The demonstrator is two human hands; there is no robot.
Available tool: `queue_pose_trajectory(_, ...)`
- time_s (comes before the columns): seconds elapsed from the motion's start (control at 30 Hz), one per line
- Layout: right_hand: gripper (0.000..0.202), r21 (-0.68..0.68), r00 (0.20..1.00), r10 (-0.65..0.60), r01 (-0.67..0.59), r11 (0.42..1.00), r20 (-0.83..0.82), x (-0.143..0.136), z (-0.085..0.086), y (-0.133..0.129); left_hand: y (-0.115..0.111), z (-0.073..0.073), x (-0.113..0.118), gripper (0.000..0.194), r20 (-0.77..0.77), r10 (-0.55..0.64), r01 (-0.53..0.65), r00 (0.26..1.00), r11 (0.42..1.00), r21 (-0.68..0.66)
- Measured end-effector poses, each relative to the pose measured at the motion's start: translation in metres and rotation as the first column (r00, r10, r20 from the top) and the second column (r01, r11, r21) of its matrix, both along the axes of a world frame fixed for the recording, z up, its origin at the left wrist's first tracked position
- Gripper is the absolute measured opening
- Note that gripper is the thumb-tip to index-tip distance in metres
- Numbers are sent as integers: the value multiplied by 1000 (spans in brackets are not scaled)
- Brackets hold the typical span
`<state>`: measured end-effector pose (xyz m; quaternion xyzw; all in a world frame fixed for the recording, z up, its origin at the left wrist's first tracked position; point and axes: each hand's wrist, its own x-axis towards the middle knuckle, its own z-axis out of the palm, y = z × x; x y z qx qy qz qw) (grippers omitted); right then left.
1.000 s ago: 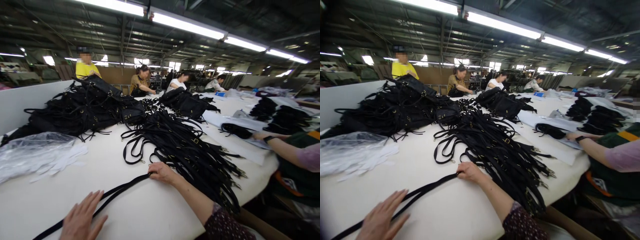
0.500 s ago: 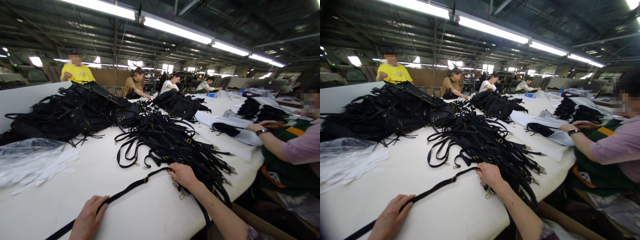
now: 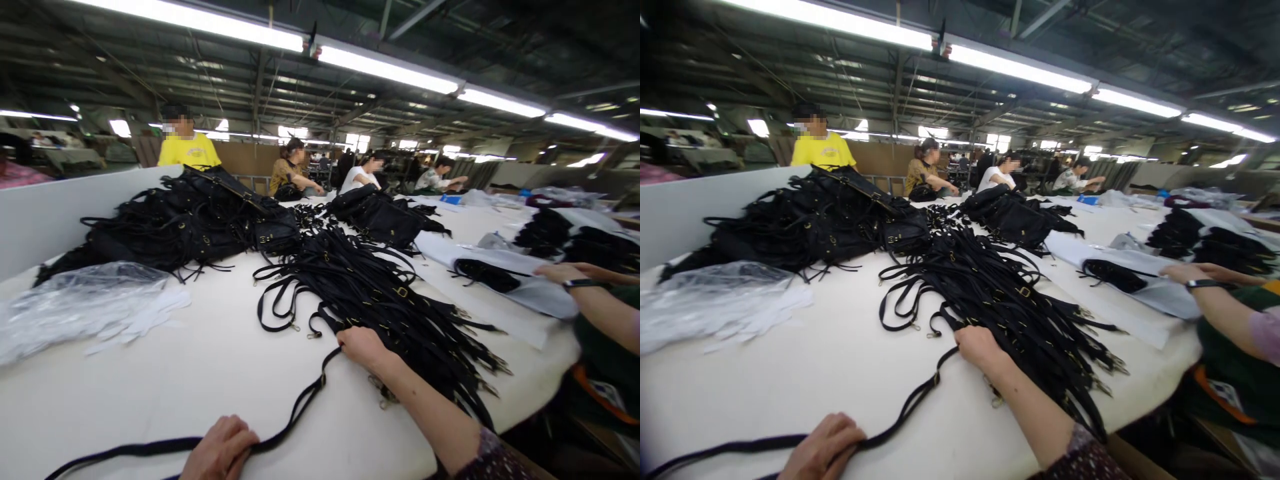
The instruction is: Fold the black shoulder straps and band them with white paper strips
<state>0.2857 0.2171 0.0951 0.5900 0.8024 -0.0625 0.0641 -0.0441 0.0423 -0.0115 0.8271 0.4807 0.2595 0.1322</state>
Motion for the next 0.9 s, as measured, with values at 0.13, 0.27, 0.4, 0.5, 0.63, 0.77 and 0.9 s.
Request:
queue_pose_trajectory(0.13, 33, 52, 987, 150, -147, 988, -62, -49, 2, 6, -8, 16, 9, 18, -42, 73, -76, 996, 994, -78)
queue_pose_trajectory(0.27, 38, 65, 874, 417, -414, 908, -251, -130, -4, -8, -9, 19, 17, 20, -32, 142, -144, 989, 986, -85)
queue_pose_trajectory(0.4, 60, 2, 618, 517, -641, 768, -592, -188, -20, -37, -12, 9, 21, 21, -38, 155, -157, 987, 986, -61)
queue_pose_trajectory(0.5, 57, 32, 544, 420, -584, 811, -726, -185, -30, -42, -13, 3, 21, 22, -25, 162, -163, 986, 985, -53)
queue_pose_trajectory(0.63, 45, 28, 662, 300, -389, 921, -687, -153, -41, -35, -11, 3, 21, 21, -28, 156, -157, 987, 987, -42)
queue_pose_trajectory(0.77, 53, 6, 736, 270, -340, 940, -621, -149, -55, -41, -7, 5, 24, 20, -69, 152, -152, 986, 988, 0)
queue_pose_trajectory(0.9, 65, -22, 757, 286, -368, 929, -588, -169, -64, -59, -6, 0, 24, 20, -84, 185, -184, 979, 983, 15)
